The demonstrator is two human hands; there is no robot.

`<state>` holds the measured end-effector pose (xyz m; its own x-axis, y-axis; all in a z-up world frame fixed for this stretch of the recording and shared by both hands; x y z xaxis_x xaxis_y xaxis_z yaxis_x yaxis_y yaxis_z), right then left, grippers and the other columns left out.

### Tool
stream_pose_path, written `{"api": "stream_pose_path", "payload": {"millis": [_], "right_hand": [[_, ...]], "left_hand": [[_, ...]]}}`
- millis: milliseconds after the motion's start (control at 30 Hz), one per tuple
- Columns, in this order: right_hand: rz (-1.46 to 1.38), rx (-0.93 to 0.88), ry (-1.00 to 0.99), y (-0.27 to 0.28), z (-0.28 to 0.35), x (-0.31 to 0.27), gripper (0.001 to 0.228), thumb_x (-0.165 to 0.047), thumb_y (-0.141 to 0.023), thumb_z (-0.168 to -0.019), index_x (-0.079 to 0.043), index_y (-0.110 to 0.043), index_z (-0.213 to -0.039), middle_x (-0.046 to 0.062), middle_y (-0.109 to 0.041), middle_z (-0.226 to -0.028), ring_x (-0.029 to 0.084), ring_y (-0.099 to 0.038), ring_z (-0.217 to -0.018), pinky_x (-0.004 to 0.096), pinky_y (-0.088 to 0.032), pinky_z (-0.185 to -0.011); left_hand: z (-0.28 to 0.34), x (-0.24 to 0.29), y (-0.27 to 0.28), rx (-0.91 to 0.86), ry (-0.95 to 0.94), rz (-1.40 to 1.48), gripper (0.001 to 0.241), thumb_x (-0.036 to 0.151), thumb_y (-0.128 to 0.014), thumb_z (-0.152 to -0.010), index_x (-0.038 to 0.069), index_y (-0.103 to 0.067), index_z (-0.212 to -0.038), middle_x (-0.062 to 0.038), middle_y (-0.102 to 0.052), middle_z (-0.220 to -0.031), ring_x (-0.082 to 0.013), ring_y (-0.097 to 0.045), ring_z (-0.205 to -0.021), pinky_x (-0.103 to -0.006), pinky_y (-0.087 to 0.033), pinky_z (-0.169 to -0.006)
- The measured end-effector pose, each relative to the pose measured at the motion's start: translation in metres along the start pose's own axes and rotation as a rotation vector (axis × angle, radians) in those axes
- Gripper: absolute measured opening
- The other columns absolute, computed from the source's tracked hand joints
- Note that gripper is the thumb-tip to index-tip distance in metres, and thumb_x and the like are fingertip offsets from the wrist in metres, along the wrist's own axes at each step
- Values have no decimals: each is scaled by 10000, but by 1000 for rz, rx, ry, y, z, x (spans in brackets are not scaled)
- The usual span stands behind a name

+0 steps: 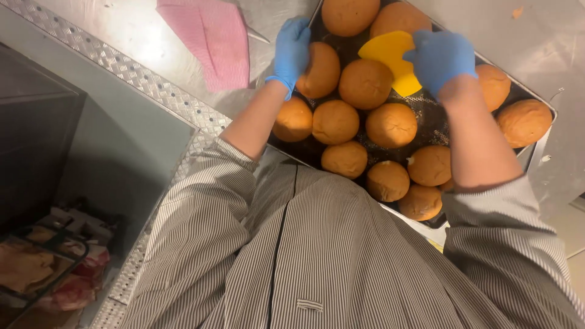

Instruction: The recorder is picking up individual bread buns from a tray and using a knife to cut segments into them on a kitchen counter.

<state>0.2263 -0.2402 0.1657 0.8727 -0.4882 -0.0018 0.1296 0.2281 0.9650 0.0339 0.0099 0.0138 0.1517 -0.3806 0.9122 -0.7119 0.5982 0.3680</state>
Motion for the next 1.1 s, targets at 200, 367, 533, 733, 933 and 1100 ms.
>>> {"api": "stream_pose_path", "payload": {"millis": [200,367,533,733,933,1100], "right_hand": [[-5,-257,-14,-10,-26,-1,358,-411,-647,-1024,-68,-712,-1103,201,-751,-1019,425,-688,-953,511,-533,-802],[-14,-334,-8,-16,-25,-13,413,-442,-640,-1009,-44,-716,-1089,201,-751,-1021,418,-688,-973,507,-528,-833],[3,-292,114,-25,-16,-33,378,-393,-633,-1027,-26,-716,-1069,205,-751,-1002,405,-701,-963,478,-540,-838],[-38,-148,22,3,-10,-47,297,-317,-645,-1011,-31,-690,-1074,199,-745,-999,398,-699,-934,493,-540,-773],[-85,-164,26,4,-63,-70,338,-356,-673,-1007,-28,-690,-1085,215,-734,-1034,408,-684,-975,501,-533,-800],[-92,-375,27,5,-84,-89,359,-376,-667,-991,-51,-694,-1141,210,-728,-1072,408,-678,-1018,514,-535,-832]], "left_hand": [[-2,4,0,1,19,-2,200,53,-622,-915,-30,-705,-1076,-200,-690,-1053,-387,-646,-1017,-430,-531,-913],[-1,7,0,13,54,-21,201,74,-625,-922,-24,-717,-1071,-204,-689,-1035,-385,-642,-1026,-440,-523,-917],[-6,5,-3,5,96,30,222,117,-621,-945,-17,-723,-1090,-195,-711,-1065,-377,-656,-1042,-439,-528,-935],[10,10,6,-47,15,43,329,182,-601,-1013,0,-660,-1282,-213,-693,-1169,-377,-647,-1097,-449,-508,-974],[8,33,20,-100,207,261,491,233,-540,-1042,-9,-478,-1464,-147,-666,-1023,-264,-640,-961,-382,-522,-944],[12,36,25,-79,226,269,488,246,-508,-1078,-5,-445,-1492,-108,-594,-1005,-223,-587,-949,-352,-511,-945]]}}
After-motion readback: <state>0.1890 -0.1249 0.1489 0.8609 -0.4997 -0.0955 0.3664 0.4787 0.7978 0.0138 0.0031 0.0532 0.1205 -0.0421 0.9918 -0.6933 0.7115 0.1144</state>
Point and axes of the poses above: each hand's wrist, its own z-axis away from the middle knuckle, its own y-axis out of the back of the hand, x = y × z, the point moved 4 cm from there along -z, towards the middle knuckle
